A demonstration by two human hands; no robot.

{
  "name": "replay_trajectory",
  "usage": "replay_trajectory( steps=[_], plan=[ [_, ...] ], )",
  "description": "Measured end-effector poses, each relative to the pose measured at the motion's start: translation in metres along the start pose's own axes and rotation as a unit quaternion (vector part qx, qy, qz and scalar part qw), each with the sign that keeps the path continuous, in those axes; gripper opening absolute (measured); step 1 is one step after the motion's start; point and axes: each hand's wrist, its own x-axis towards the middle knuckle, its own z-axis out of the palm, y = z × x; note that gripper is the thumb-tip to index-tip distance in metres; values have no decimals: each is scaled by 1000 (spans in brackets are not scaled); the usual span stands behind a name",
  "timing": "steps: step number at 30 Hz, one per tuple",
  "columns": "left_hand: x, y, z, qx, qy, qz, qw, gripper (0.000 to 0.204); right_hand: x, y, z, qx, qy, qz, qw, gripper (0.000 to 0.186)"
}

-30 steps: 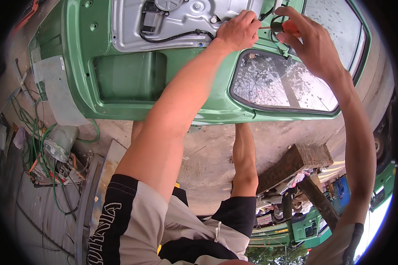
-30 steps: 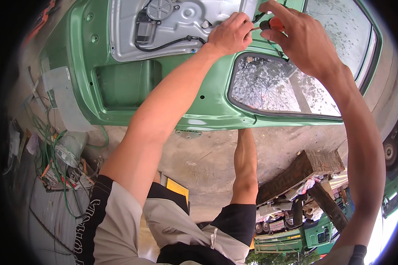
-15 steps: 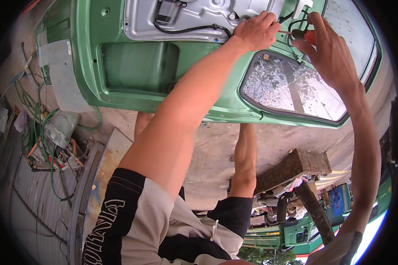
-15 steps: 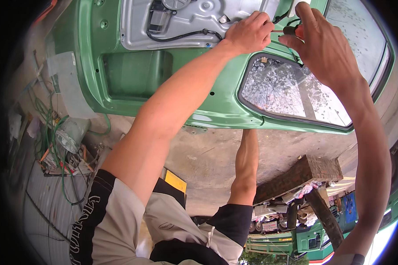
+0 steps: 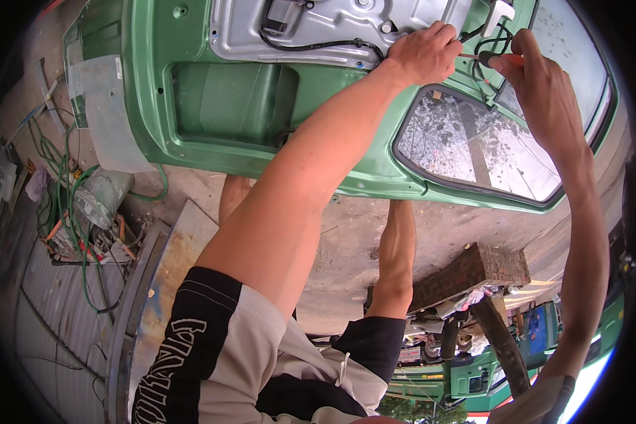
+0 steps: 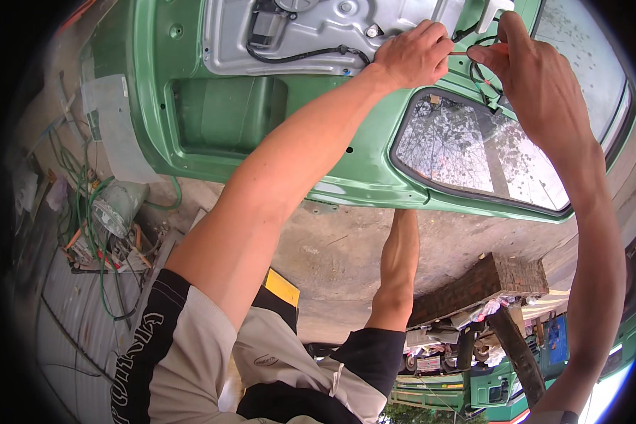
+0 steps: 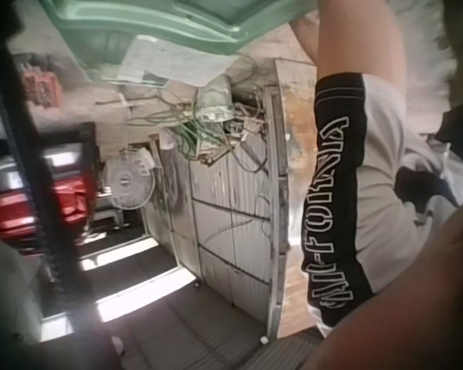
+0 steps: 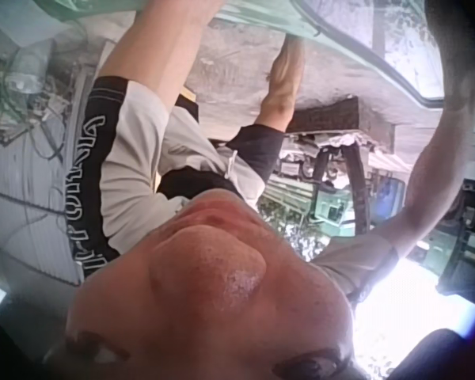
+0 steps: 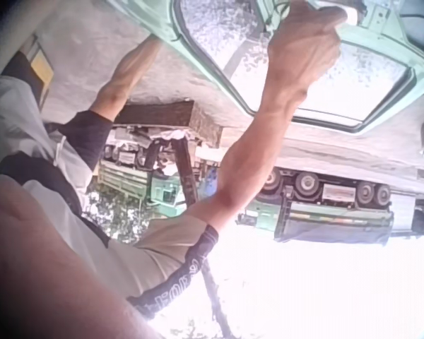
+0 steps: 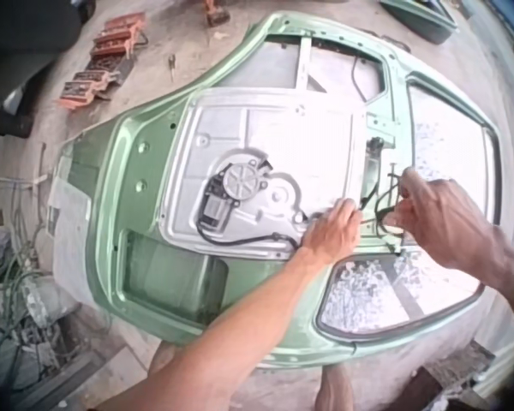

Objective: The person removes a plastic film and manipulates the wiring and internal mechanisms of a green car door using a screwdriver and by hand.

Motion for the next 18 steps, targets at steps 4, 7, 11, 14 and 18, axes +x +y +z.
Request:
replay_trajectory(
  steps=[4, 7, 11, 14, 18],
  plan=[
    [2, -1, -2, 3, 1, 9, 1000, 9, 3, 15, -13, -4, -50, -127, 991, 21],
    [2, 2, 2, -2, 3, 13, 1000, 10, -3, 14, -5, 15, -24, -239, 971, 22],
    [1, 0, 0, -2, 14, 12, 1000, 11, -3, -5, -7, 1, -49, -1, 999, 17],
    [-1, -2, -3, -22, -1, -4, 1000, 11, -4, 4, -3, 27, -61, -80, 995, 18],
    [2, -2, -4, -30, -2, -2, 1000, 13, -1, 13, -9, 22, -42, -234, 971, 18]
  ],
)
